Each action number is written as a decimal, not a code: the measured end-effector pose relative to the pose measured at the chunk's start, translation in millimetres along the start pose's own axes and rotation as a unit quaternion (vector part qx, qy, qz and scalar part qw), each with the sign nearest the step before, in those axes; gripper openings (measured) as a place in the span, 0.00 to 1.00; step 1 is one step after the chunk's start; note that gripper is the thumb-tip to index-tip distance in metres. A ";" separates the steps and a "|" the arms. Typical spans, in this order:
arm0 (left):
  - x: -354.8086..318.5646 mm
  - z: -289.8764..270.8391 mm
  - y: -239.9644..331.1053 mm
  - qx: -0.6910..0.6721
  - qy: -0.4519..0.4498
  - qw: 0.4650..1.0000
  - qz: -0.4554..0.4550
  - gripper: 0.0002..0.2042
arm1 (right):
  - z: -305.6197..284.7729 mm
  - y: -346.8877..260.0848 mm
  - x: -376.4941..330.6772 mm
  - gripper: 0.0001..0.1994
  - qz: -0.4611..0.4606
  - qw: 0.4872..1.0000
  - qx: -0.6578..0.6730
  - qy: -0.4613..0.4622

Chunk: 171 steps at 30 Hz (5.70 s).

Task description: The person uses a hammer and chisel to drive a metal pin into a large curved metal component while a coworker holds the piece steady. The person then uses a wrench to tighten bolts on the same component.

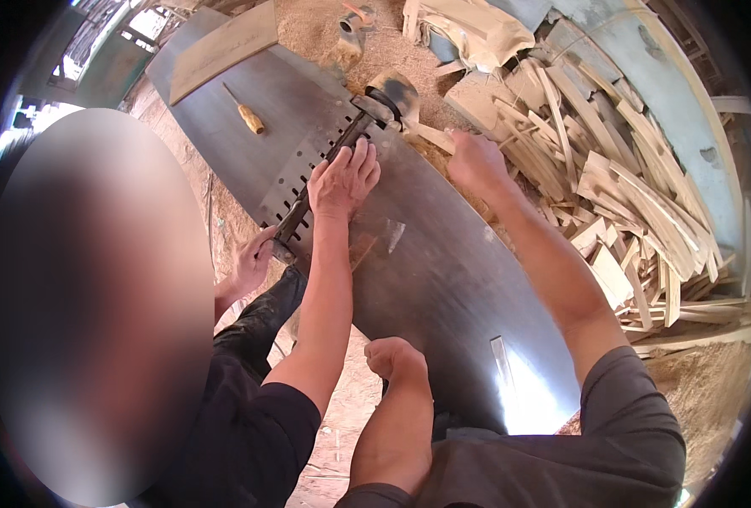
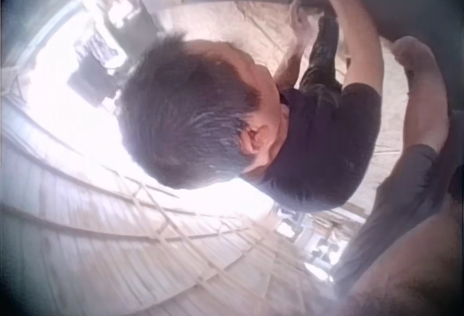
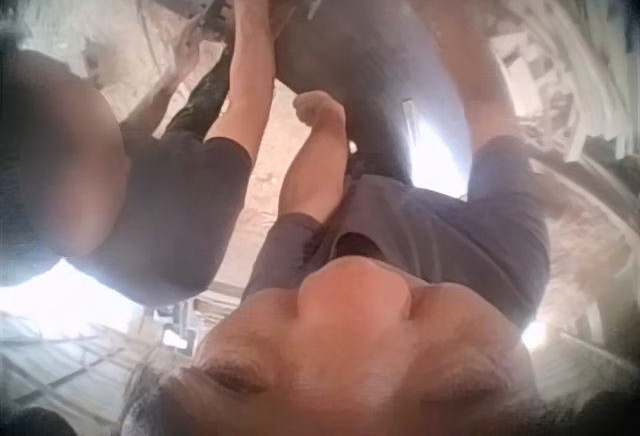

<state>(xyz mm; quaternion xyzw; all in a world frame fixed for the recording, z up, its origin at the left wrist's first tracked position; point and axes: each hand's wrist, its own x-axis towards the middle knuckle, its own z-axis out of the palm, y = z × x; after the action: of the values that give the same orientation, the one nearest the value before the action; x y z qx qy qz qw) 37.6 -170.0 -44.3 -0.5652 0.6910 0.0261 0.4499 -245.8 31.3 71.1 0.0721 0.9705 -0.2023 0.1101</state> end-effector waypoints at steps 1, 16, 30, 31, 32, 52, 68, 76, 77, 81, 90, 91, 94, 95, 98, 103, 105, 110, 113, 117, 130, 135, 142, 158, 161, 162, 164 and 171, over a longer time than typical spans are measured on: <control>-0.6 -0.7 -0.1 0.013 -0.004 1.000 0.006 0.14 | 8.2 2.2 0.1 0.14 0.009 1.000 0.010 -0.004; -3.5 1.9 -8.8 -0.061 0.034 0.995 0.077 0.09 | 51.3 -32.2 27.1 0.15 0.161 0.976 0.146 0.028; -9.5 -6.0 -6.9 -0.410 0.034 0.907 -0.087 0.17 | 44.3 0.7 5.9 0.12 -0.038 0.997 0.038 0.047; -21.4 -20.4 -4.0 -0.434 0.038 0.896 -0.086 0.19 | 53.8 -1.5 -1.6 0.11 -0.042 0.996 0.029 0.077; -22.8 -20.8 -3.6 -0.441 0.028 0.893 -0.089 0.19 | 59.5 -3.1 -4.5 0.10 -0.044 0.994 0.031 0.095; -7.0 -12.0 -6.2 -0.420 -0.018 0.895 -0.149 0.23 | -72.6 50.8 -53.4 0.26 0.051 0.888 0.446 -0.100; 3.6 16.9 -9.1 -0.620 -0.121 0.775 0.009 0.22 | 44.3 60.6 -440.2 0.33 0.242 0.756 0.588 -0.155; 122.3 59.5 -197.6 -0.469 -0.140 0.645 0.586 0.13 | 110.8 -17.5 -536.9 0.33 0.051 0.929 0.250 -0.268; 103.7 50.0 -241.3 -0.425 -0.095 0.666 0.606 0.15 | 113.9 -34.1 -550.5 0.32 0.019 0.942 0.178 -0.285; 157.3 16.6 -414.6 -0.319 0.084 0.690 0.645 0.16 | 181.3 -137.9 -613.3 0.33 -0.121 0.921 0.144 -0.342; 342.8 -116.3 -673.8 -0.327 0.179 0.686 0.625 0.16 | 261.4 -427.2 -691.7 0.33 -0.029 0.772 0.246 -0.585; 351.1 -129.3 -682.7 -0.320 0.192 0.691 0.620 0.16 | 261.2 -445.8 -689.3 0.33 -0.002 0.747 0.291 -0.598; 383.0 -149.8 -699.7 -0.319 0.213 0.695 0.608 0.13 | 268.7 -489.4 -688.2 0.28 -0.106 0.786 0.208 -0.572; 391.3 -156.6 -699.2 -0.319 0.211 0.699 0.604 0.12 | 267.4 -500.2 -688.0 0.26 -0.168 0.815 0.162 -0.531; 409.2 -174.8 -691.1 -0.314 0.204 0.713 0.592 0.12 | 263.1 -522.1 -681.8 0.22 -0.266 0.868 0.053 -0.417; 449.9 -229.9 -667.4 -0.315 0.140 0.727 0.594 0.12 | 276.5 -545.6 -655.9 0.20 -0.230 0.901 0.135 -0.341; 463.7 -268.6 -647.2 -0.275 0.100 0.743 0.602 0.13 | 287.7 -555.4 -640.0 0.19 -0.202 0.911 0.157 -0.322; 503.7 -376.0 -581.3 -0.196 0.110 0.744 0.629 0.13 | 304.1 -600.9 -573.2 0.16 -0.176 0.925 0.173 -0.289; 526.2 -428.4 -522.4 -0.238 0.049 0.737 0.630 0.15 | 284.7 -636.8 -521.8 0.15 -0.179 0.943 0.168 -0.225; 558.3 -482.9 -459.8 -0.266 -0.056 0.716 0.643 0.18 | 235.7 -669.6 -479.7 0.14 -0.119 0.954 0.218 -0.169; 467.1 -591.8 -237.5 -0.120 -0.185 0.672 0.707 0.19 | 201.9 -619.7 -426.0 0.15 0.141 0.948 0.280 0.055; 439.6 -652.9 -105.6 -0.109 -0.137 0.635 0.753 0.17 | 202.8 -609.9 -360.3 0.20 0.239 0.898 0.361 0.076; 415.8 -727.7 129.7 -0.078 -0.061 0.615 0.782 0.18 | 202.8 -594.7 -216.2 0.21 0.281 0.834 0.460 0.118; 224.9 -708.7 300.6 -0.048 -0.024 0.551 0.833 0.12 | 18.3 -689.8 -119.3 0.05 0.031 0.708 0.534 0.461; 162.4 -708.1 205.9 -0.040 -0.128 0.500 0.856 0.10 | -26.5 -695.2 -127.8 0.05 -0.225 0.683 0.395 0.572; 143.0 -719.5 176.2 -0.028 -0.132 0.418 0.899 0.10 | -30.0 -692.3 -131.9 0.07 -0.248 0.678 0.356 0.593; 101.9 -722.8 102.2 0.010 -0.165 0.247 0.955 0.12 | -16.2 -685.6 -136.7 0.11 -0.200 0.661 0.302 0.658; 23.9 -691.5 -73.8 0.093 -0.504 -0.098 0.853 0.18 | 176.8 -545.6 -165.5 0.15 0.493 0.571 0.367 0.544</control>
<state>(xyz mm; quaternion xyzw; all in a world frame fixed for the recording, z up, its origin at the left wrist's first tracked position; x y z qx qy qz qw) -311.4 -591.3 385.7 -0.7003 -0.1899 -0.6015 -0.3343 -154.0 -552.0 158.8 0.6701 0.5045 -0.3784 -0.3915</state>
